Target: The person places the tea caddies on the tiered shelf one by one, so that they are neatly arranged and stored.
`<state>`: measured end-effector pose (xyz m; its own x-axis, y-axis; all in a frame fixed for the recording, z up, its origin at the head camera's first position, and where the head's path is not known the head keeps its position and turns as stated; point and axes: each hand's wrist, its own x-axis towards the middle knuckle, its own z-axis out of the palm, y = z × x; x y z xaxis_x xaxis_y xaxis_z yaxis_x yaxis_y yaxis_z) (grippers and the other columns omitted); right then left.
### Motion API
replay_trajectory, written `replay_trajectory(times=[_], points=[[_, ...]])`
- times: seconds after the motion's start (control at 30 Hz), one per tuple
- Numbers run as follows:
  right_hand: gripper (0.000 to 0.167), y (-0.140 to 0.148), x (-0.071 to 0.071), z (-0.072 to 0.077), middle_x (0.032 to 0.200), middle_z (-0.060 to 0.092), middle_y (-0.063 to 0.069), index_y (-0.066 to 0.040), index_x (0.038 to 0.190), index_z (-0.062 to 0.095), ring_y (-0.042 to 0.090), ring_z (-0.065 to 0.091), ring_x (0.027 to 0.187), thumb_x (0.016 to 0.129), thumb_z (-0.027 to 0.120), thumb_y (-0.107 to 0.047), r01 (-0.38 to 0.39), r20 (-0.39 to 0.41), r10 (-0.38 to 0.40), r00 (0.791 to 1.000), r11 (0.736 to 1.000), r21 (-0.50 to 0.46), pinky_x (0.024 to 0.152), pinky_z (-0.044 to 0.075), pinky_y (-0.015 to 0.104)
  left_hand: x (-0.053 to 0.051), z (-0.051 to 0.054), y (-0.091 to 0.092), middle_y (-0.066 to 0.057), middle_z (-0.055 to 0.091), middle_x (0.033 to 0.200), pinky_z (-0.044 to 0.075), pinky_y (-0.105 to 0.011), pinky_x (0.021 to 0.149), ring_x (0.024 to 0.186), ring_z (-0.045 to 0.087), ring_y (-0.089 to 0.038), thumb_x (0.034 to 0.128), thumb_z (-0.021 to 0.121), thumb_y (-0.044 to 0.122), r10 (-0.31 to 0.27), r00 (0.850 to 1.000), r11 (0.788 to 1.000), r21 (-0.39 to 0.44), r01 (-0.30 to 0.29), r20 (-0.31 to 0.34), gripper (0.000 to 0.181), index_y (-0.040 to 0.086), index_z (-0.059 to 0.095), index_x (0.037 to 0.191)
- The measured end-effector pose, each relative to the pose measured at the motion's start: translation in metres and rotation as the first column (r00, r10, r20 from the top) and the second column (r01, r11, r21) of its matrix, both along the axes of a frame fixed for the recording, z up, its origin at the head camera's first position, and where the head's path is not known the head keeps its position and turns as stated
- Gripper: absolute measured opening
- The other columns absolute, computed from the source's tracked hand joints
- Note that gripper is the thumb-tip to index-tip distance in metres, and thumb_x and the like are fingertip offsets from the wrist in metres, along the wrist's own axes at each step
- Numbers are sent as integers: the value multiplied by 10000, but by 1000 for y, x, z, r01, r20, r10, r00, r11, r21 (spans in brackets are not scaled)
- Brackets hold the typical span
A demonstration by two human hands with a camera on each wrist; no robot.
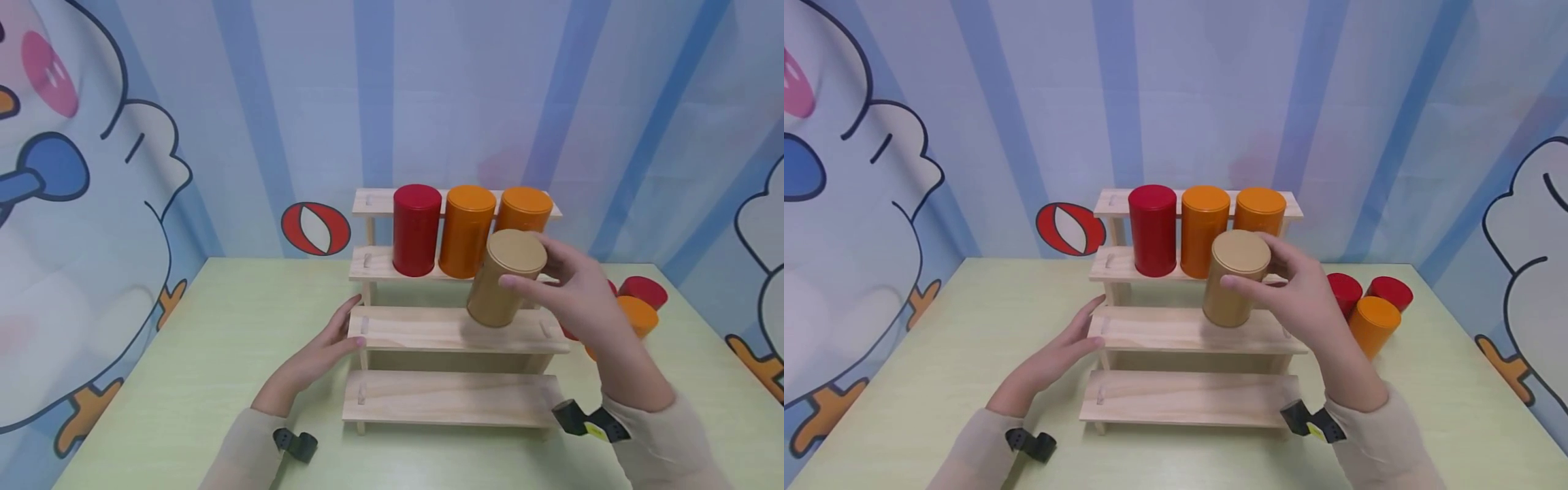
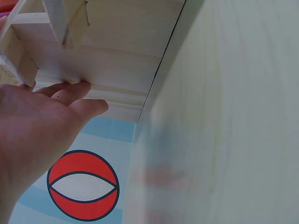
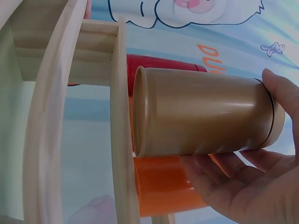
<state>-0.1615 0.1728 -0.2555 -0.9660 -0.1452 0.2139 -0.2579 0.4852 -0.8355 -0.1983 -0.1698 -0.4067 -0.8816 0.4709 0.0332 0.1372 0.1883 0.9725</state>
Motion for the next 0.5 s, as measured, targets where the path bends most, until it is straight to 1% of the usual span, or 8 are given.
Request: replay_trajectory(times=[0.07,0.2,0.37,0.5], points=[[628,-5,-2,-1,1342,544,8,-224,1418,471,222,525,1205,860,716,-378,0,4,0,1000,1000,2,885,503,301,0,0,0,-68,23,1621,169,-501,1167,1486,52,-266,985,530,263,1,1000,1000,-1,-1,1,766,236,20,1556],[626,-12,-5,-4,1325,554,12,-213,1403,489,215,535,1185,848,733,-368,-21,9,21,1000,1000,-16,926,482,387,0,0,0,-69,29,1621,176,-498,1165,1485,62,-268,986,528,264,5,1000,1000,-7,-5,2,766,235,18,1557],[656,-22,-8,-8,1305,568,18,-221,1404,493,228,556,1131,824,754,-384,-24,26,24,999,1000,-9,914,488,411,0,1,0,-67,28,1621,182,-499,1164,1486,64,-268,987,526,268,7,1000,1000,-12,-7,6,764,239,18,1556],[671,-31,-9,-12,1300,582,13,-219,1391,504,239,562,1138,804,767,-410,-26,39,26,999,1000,-8,944,476,443,0,0,0,-58,23,1622,188,-510,1160,1486,60,-267,984,529,276,9,1000,1000,-17,-9,9,764,250,22,1555]])
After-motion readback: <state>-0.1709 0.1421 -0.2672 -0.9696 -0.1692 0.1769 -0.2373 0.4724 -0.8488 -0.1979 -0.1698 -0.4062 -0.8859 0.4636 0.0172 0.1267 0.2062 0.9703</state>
